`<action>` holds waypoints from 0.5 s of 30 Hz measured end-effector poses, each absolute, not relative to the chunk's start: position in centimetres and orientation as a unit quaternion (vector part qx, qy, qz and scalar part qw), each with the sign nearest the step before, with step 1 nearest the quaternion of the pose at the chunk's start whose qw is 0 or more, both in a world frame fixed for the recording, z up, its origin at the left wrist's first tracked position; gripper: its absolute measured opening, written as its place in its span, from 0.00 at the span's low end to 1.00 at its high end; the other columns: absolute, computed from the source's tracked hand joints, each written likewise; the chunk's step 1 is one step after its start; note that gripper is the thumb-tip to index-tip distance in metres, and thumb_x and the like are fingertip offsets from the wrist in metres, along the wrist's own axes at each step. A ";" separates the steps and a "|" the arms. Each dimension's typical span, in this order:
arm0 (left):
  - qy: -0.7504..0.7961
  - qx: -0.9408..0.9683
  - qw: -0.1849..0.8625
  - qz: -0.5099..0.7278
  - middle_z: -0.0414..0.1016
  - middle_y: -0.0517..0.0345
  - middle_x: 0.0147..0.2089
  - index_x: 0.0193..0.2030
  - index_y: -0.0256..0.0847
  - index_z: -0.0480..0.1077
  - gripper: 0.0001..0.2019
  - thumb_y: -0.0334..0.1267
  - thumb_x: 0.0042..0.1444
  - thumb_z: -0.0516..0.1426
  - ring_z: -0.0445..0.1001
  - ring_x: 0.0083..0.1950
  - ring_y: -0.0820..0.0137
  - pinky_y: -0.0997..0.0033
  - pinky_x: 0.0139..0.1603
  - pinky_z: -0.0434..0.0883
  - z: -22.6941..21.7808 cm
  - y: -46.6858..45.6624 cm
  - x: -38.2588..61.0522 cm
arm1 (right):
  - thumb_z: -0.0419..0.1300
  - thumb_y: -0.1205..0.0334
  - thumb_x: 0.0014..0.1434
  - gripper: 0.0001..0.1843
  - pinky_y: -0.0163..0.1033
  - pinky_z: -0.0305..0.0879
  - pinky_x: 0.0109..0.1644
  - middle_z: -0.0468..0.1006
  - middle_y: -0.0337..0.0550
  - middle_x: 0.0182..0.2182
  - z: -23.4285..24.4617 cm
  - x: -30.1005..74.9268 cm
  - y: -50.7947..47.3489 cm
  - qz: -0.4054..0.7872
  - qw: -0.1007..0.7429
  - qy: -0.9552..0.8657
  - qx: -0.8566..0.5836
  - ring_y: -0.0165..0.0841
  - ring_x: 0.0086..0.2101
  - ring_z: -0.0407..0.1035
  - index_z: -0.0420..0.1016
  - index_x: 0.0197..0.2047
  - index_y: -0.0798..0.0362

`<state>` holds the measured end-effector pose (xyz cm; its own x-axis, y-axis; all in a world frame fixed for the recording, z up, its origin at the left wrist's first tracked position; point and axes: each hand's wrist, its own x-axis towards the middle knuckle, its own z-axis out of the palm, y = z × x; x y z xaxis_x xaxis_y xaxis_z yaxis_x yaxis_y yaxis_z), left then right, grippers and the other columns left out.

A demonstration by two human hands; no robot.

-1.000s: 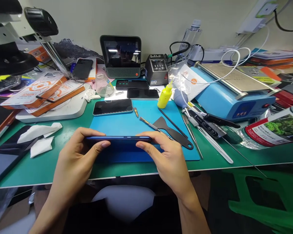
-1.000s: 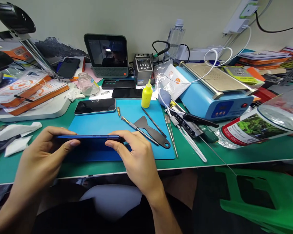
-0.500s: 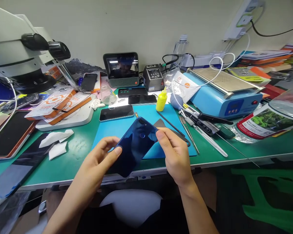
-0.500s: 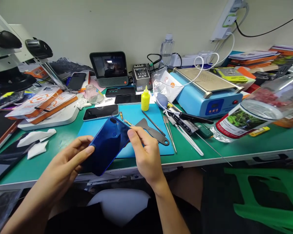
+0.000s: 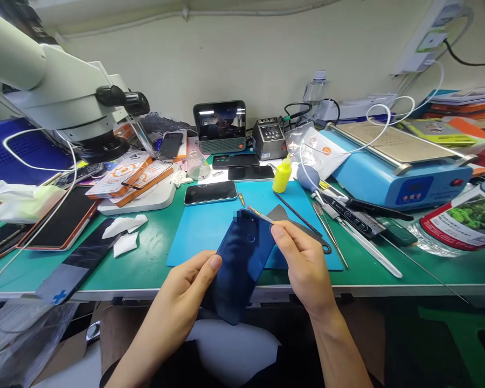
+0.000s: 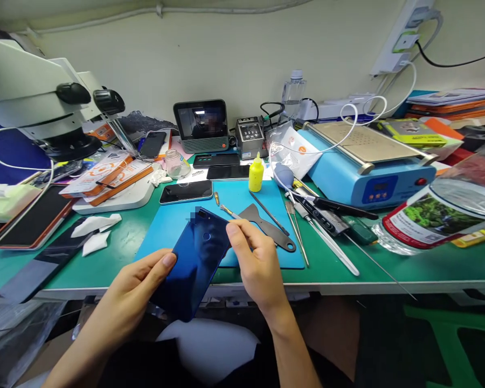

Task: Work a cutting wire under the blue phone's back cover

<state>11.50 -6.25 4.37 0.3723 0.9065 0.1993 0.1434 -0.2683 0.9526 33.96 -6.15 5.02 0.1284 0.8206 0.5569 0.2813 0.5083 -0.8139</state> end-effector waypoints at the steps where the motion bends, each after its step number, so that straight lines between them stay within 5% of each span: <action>1: 0.381 0.663 0.492 0.417 0.60 0.57 0.35 0.36 0.36 0.62 0.27 0.61 0.74 0.52 0.58 0.37 0.73 0.74 0.39 0.60 4.3 -6.2 11.7 | 0.53 0.41 0.77 0.26 0.36 0.55 0.36 0.59 0.41 0.29 5.2 33.9 -6.0 0.222 0.598 -0.628 -0.446 0.27 0.31 0.54 0.75 0.41 0.56; 7: 0.312 0.441 0.686 0.487 0.75 0.53 0.43 0.46 0.39 0.80 0.22 0.59 0.63 0.66 0.69 0.39 0.73 0.78 0.41 0.72 3.7 -5.8 12.9 | 0.53 0.35 0.75 0.32 0.39 0.69 0.42 0.78 0.44 0.33 5.9 33.7 -5.5 0.331 0.519 -0.671 -0.414 0.31 0.34 0.74 0.74 0.38 0.58; 11: 0.312 0.424 0.699 0.484 0.77 0.47 0.55 0.54 0.36 0.80 0.27 0.60 0.62 0.66 0.75 0.52 0.66 0.76 0.48 0.75 3.6 -5.4 13.7 | 0.55 0.41 0.76 0.28 0.34 0.64 0.39 0.74 0.38 0.28 6.0 33.5 -5.8 0.315 0.468 -0.716 -0.411 0.26 0.31 0.70 0.71 0.33 0.56; 15: 0.316 0.475 0.669 0.476 0.77 0.41 0.55 0.59 0.29 0.70 0.32 0.62 0.69 0.60 0.78 0.48 0.65 0.72 0.42 0.77 3.7 -5.0 14.0 | 0.55 0.42 0.76 0.27 0.34 0.59 0.35 0.68 0.37 0.27 5.9 33.5 -5.8 0.304 0.463 -0.718 -0.420 0.25 0.29 0.63 0.63 0.33 0.56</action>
<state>14.05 -5.02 3.68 0.3481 0.9370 0.0295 -0.3364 0.0955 0.9369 33.49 -5.83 5.86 -0.2177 0.8856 0.4103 0.3213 0.4619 -0.8267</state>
